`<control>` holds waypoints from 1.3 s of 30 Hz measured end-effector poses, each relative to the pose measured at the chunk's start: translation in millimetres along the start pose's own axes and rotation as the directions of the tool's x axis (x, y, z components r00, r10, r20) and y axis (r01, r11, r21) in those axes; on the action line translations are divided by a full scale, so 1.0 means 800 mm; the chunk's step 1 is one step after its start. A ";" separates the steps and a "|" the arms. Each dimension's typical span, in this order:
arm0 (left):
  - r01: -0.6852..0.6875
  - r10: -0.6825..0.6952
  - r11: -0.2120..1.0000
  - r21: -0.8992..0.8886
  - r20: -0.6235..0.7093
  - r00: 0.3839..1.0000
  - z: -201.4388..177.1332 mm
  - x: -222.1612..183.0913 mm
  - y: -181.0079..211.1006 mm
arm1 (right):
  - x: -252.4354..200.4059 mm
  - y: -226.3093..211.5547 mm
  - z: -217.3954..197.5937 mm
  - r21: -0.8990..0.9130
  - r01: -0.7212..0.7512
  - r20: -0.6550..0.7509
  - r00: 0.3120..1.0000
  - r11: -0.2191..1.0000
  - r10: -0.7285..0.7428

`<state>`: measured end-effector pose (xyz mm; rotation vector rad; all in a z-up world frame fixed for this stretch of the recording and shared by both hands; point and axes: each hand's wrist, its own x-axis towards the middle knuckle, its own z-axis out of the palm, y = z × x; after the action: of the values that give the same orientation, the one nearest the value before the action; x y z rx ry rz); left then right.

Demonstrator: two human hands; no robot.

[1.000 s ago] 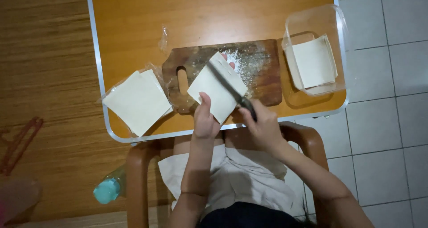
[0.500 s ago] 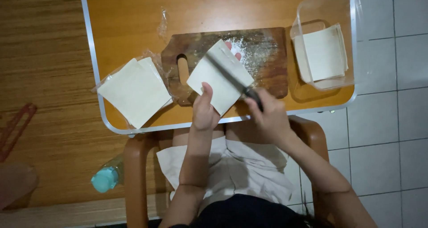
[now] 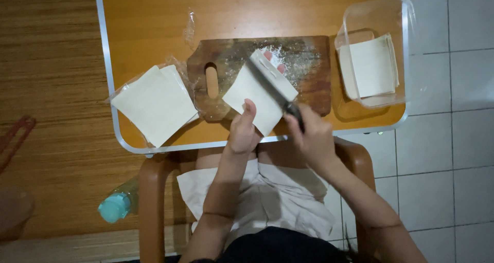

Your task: Trimming the edges of thin dough wrappers using a knife on a wooden cutting board.

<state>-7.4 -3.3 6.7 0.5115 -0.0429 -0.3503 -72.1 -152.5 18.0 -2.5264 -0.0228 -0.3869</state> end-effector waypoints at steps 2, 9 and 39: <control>-0.001 0.001 1.000 0.029 0.004 1.000 -0.019 -0.002 -0.011 | -0.011 -0.002 0.003 -0.002 0.011 0.029 1.000 1.000 -0.011; -0.030 0.028 0.998 0.051 0.029 0.999 -0.005 -0.004 -0.001 | 0.009 0.006 -0.004 -0.075 0.040 -0.024 0.999 0.996 -0.042; -0.057 0.066 0.989 0.135 -0.060 0.996 -0.004 -0.011 0.005 | 0.006 0.017 -0.005 -0.057 0.078 -0.043 0.996 0.995 -0.081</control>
<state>-14.1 4.5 5.9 0.6518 -0.0203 -0.2715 -67.1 -166.2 15.6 -2.5761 -0.0968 -0.4834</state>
